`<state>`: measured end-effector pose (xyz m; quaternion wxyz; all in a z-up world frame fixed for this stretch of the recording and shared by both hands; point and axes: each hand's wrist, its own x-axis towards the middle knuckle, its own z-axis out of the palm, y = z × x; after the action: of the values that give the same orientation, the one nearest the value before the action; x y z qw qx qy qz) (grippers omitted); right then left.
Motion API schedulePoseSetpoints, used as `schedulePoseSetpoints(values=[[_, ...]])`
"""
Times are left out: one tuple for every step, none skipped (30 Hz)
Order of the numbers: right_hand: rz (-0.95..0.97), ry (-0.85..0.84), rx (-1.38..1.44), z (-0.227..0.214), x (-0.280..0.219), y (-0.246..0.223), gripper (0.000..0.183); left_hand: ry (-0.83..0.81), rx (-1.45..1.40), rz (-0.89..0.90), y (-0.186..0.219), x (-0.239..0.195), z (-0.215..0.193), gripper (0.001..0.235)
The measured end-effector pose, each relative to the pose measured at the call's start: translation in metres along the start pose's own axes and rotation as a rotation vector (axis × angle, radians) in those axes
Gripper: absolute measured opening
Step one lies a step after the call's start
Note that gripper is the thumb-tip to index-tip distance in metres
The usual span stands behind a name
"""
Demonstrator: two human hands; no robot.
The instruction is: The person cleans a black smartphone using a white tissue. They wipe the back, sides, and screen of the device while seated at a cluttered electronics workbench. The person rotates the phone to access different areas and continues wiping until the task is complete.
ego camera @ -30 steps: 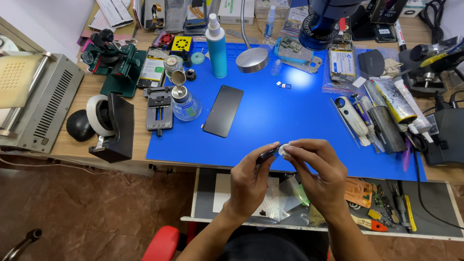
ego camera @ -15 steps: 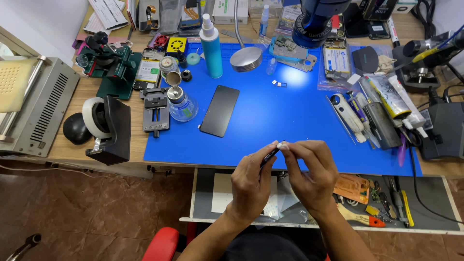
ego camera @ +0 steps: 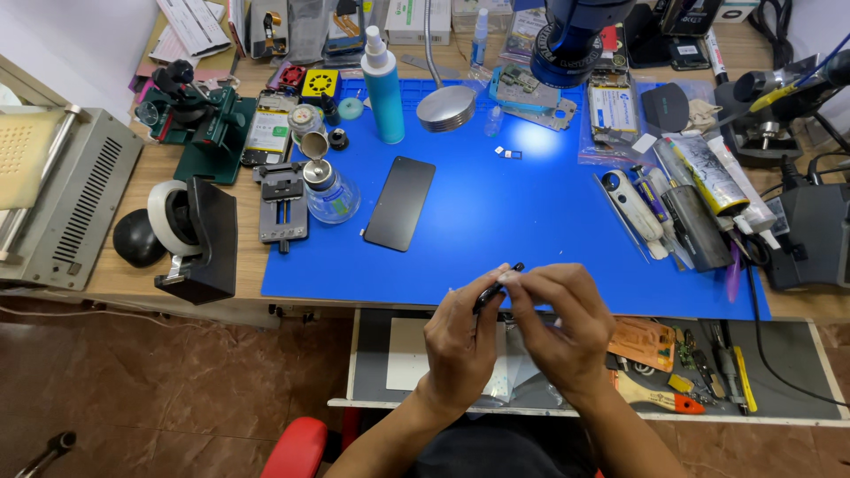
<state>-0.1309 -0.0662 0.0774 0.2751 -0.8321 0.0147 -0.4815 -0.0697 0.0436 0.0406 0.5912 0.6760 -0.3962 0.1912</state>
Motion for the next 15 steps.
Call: schedulePoseSetpoints(values=[[-0.005, 0.0, 0.004, 0.003, -0.001, 0.005, 0.007, 0.005, 0.004, 0.003, -0.003, -0.001, 0.0, 0.025], [0.016, 0.016, -0.031, 0.005, -0.002, 0.01, 0.005, -0.002, 0.004, -0.009, -0.007, -0.002, 0.001, 0.026], [0.047, 0.029, -0.069, 0.006, -0.006, 0.015, 0.004, -0.015, 0.001, -0.028, -0.008, -0.005, 0.001, 0.027], [0.051, 0.026, -0.069, 0.006, -0.004, 0.005, 0.004, -0.017, 0.002, -0.033, -0.007, -0.006, 0.001, 0.027], [-0.014, 0.013, -0.026, 0.006, -0.002, -0.004, 0.005, -0.034, -0.034, -0.032, -0.007, -0.005, 0.002, 0.026], [-0.078, 0.0, 0.016, 0.005, 0.001, -0.013, 0.006, -0.051, -0.071, -0.032, -0.007, -0.004, 0.003, 0.026], [-0.073, -0.001, 0.018, 0.003, -0.002, -0.005, 0.006, -0.054, -0.068, -0.035, -0.004, -0.005, 0.002, 0.026], [-0.069, -0.012, -0.01, 0.0, -0.004, 0.002, 0.006, -0.041, -0.087, -0.054, -0.002, -0.006, 0.001, 0.026], [-0.08, -0.02, -0.035, 0.0, -0.003, 0.012, 0.008, -0.016, -0.103, -0.063, -0.002, -0.004, -0.001, 0.027], [-0.091, -0.017, -0.029, 0.001, -0.002, 0.018, 0.008, -0.007, -0.098, -0.055, -0.003, 0.001, -0.003, 0.027], [-0.109, -0.047, -0.051, 0.0, -0.005, 0.023, 0.009, -0.04, -0.153, -0.129, -0.003, 0.002, -0.004, 0.026], [-0.128, -0.076, -0.072, -0.002, -0.008, 0.029, 0.01, -0.074, -0.208, -0.203, -0.004, 0.004, -0.005, 0.025], [-0.122, -0.077, -0.078, -0.004, -0.01, 0.031, 0.01, -0.08, -0.213, -0.206, -0.006, 0.005, -0.008, 0.025], [-0.126, -0.113, -0.098, -0.006, -0.012, 0.033, 0.015, -0.155, -0.235, -0.303, -0.008, 0.006, -0.011, 0.024], [-0.136, -0.151, -0.113, -0.007, -0.013, 0.035, 0.02, -0.224, -0.252, -0.398, -0.01, 0.008, -0.014, 0.024]])
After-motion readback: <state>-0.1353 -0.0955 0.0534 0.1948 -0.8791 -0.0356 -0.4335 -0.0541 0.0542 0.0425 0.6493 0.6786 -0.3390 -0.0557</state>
